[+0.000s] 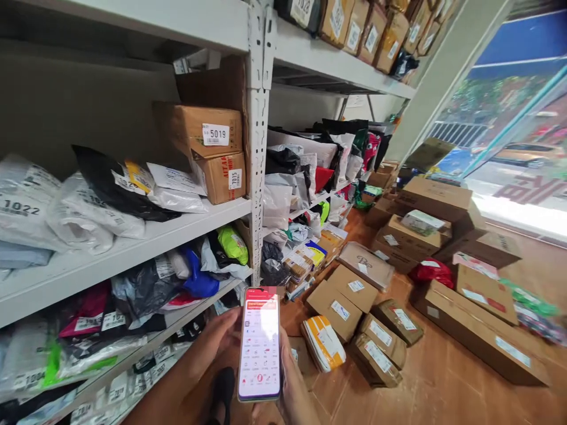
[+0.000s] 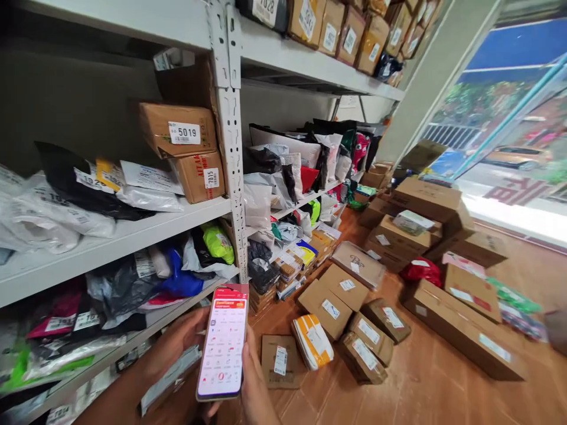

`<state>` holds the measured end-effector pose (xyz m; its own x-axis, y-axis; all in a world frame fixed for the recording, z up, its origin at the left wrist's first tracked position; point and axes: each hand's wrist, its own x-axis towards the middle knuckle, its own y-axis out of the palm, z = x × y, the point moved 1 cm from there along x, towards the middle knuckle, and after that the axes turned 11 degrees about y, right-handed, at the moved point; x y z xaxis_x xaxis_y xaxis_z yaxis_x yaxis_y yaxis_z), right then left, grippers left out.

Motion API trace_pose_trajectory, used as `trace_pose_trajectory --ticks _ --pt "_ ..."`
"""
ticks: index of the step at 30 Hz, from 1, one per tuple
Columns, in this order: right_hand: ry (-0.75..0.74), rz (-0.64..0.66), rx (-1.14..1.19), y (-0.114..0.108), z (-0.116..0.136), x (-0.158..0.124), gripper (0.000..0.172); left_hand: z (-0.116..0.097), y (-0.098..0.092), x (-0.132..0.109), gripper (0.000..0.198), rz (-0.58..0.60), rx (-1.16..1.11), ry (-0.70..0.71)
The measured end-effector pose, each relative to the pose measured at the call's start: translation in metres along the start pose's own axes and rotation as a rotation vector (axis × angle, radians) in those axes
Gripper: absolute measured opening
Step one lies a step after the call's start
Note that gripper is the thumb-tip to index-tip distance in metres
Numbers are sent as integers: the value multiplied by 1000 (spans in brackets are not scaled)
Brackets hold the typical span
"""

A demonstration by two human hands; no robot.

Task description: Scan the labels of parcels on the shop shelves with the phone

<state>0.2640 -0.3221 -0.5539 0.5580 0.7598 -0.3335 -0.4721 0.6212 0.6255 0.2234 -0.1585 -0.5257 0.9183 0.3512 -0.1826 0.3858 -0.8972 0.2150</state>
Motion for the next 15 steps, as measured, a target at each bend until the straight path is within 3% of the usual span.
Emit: trace_pose_trajectory --ticks 6,11,15 --pt "-54 -14 -116 2 0 5 69 -10 32 11 55 -132 73 -3" --pt "-173 -130 -122 -5 -8 5 67 -18 45 26 54 -114 107 -23" --pt "-241 -208 -138 -12 -6 -1 65 -10 50 25 52 -77 83 8"
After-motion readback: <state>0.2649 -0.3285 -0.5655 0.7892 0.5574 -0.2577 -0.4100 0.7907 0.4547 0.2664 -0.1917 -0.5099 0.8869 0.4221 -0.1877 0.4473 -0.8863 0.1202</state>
